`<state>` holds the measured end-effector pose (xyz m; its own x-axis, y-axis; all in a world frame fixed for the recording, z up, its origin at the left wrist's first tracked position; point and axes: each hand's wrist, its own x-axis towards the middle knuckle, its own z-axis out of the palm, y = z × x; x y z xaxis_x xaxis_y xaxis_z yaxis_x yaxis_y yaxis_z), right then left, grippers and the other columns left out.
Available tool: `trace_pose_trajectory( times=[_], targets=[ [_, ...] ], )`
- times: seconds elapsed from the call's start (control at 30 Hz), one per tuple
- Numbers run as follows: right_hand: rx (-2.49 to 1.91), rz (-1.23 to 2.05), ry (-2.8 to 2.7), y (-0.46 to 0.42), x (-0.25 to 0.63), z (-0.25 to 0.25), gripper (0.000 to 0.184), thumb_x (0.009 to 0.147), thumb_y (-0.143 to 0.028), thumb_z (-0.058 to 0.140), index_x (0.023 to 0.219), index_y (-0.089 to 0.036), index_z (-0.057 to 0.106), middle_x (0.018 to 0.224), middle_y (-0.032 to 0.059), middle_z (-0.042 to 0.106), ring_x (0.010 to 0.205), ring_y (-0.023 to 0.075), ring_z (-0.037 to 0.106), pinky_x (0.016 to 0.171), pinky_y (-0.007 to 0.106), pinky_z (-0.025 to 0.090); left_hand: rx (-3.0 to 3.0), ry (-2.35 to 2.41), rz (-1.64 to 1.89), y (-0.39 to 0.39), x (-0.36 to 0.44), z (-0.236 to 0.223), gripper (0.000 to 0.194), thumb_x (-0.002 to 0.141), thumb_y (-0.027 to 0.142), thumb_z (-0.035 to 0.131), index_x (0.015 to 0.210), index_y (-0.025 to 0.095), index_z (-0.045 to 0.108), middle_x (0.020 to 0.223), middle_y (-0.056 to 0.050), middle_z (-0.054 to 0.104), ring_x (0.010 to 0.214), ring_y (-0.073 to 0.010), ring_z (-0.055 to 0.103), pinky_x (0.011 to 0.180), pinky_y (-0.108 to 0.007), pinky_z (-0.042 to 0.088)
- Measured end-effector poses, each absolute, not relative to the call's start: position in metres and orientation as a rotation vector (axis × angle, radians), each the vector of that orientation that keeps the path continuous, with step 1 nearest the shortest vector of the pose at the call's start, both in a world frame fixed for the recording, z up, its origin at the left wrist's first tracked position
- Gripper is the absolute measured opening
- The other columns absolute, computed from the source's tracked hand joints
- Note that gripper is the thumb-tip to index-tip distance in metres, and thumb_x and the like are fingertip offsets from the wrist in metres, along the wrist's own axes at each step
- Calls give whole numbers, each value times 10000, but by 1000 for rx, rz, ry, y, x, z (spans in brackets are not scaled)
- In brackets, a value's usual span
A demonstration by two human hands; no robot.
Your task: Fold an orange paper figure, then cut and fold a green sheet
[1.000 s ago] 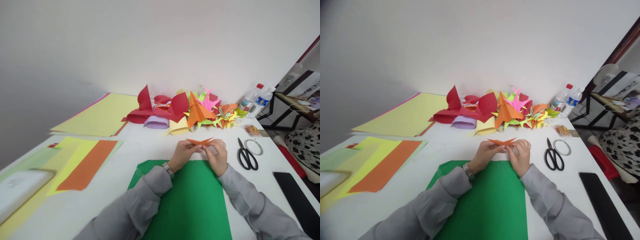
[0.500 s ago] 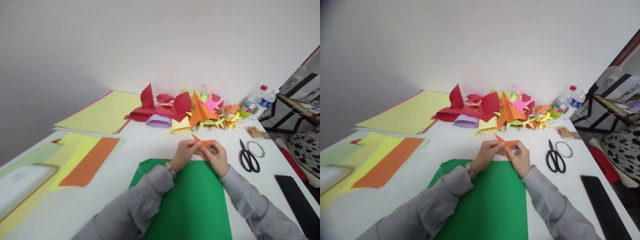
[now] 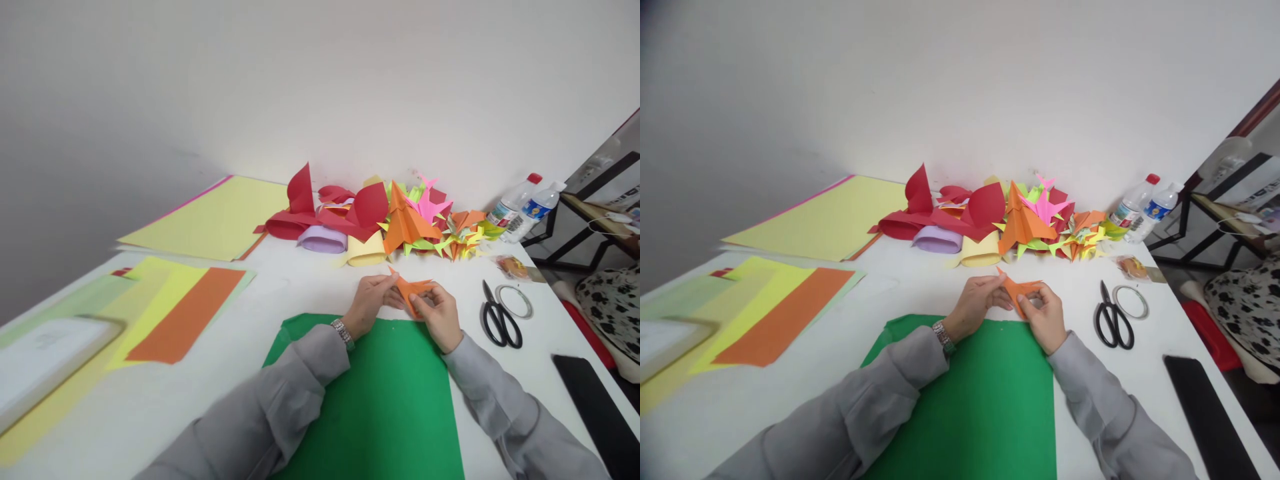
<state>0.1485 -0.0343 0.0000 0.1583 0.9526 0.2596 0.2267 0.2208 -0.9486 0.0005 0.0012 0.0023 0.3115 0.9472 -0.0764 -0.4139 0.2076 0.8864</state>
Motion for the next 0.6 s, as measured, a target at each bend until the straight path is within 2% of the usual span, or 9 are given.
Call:
trace_pose_trajectory(
  times=[0.13,0.27,0.37,0.5,0.6],
  targets=[
    [-1298,1023,-1268,-33,153,5,269,643,-384,769,644,-200,572,508,-43,556,447,108,455,450,244,360,879,791,1194,3,0,2,298,631,383,787,634,104,684,585,-42,658,518,-137,618,489,-257,537],
    [-1346,1210,-1355,-29,163,15,318,618,-414,783,590,-185,565,444,-53,520,399,87,413,418,226,317,938,848,1265,11,-6,0,268,536,286,833,691,117,693,627,-14,664,476,-107,579,465,-251,521],
    [-1366,1190,-1493,-24,170,21,304,618,-412,778,579,-183,580,455,-45,531,410,93,424,411,224,324,1165,849,1161,18,-14,3,241,539,276,827,679,129,698,597,-24,677,456,-117,580,462,-245,494],
    [-1341,1108,-1696,-22,174,20,224,664,-361,726,583,-198,595,485,-48,534,443,102,428,441,227,344,1553,811,1042,23,-26,17,126,542,204,803,638,161,733,644,-58,719,611,-160,645,595,-249,510],
    [-1363,984,-1875,-22,174,14,138,700,-299,674,615,-201,627,539,-37,578,502,118,474,513,236,369,1705,788,891,23,-29,24,192,554,166,774,746,175,766,648,-46,724,601,-161,640,557,-231,480]
  ],
)
